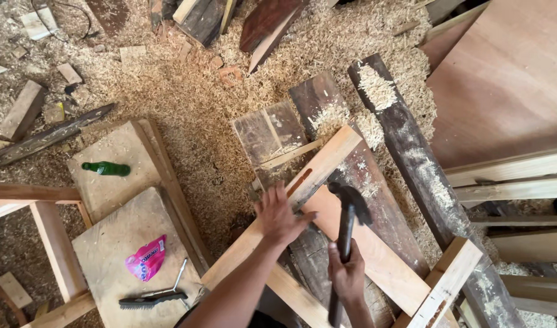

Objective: The person assembles a wooden frame on a workbench, positioning horizontal planks across vertical supports and hammering nails to fasten the joints. They flip and reposition the frame several times to nail it from different sides, adjusting the boards to keep them aligned.

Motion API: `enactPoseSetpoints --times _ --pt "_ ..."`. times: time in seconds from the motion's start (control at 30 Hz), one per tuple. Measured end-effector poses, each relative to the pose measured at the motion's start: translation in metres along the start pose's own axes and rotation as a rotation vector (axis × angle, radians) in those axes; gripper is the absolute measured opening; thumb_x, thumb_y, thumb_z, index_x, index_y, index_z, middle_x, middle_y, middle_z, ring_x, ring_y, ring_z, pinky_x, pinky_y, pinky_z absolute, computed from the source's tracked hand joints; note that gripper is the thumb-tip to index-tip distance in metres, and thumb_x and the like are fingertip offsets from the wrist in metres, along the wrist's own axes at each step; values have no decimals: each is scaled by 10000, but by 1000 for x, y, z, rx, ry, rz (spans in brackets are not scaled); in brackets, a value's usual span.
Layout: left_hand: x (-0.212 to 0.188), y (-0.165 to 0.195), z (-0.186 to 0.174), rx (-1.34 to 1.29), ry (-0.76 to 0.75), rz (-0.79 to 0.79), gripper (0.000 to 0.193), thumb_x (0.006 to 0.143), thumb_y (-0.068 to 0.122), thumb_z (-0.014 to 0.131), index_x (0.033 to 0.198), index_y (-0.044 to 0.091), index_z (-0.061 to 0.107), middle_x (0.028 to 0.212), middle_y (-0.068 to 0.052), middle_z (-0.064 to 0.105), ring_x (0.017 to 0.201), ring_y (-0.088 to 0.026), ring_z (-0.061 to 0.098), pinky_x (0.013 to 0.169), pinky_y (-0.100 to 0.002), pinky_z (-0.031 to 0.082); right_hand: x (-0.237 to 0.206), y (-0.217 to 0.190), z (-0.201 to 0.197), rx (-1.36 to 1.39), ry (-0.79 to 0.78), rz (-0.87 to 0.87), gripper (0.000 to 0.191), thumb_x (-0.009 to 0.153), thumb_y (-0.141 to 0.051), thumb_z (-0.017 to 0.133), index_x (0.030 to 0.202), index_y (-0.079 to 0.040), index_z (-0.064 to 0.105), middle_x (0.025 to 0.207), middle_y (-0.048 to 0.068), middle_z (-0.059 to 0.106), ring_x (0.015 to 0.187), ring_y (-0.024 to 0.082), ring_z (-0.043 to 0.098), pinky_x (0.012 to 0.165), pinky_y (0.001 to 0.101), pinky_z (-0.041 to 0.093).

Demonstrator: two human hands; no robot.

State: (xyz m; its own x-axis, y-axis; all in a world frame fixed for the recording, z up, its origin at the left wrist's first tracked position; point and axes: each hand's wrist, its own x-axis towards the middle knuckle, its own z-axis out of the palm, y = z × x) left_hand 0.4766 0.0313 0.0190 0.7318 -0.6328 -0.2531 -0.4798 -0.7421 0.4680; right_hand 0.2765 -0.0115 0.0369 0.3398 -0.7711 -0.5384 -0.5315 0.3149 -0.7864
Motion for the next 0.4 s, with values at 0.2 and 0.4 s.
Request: enactPoseSetpoints --times 0.2,0.4 --pt "10 19 1 25 -308 -148 1041 629 781 826 1322 105 442 1279 -88 468 1277 -284 429 1069 -535 374 -16 -13 15 601 163 -18 359 1070 -374 374 925 -69 496 578 48 528 396 146 506 356 308 450" --pt "12 15 21 47 -219 -107 1081 572 787 826 1300 88 438 1277 -92 469 1270 -291 419 1032 -543 357 2 -10 35 463 -47 166 395 1088 -435 404 894 -101 492 624 81 513 414 186 475 352 346 446"
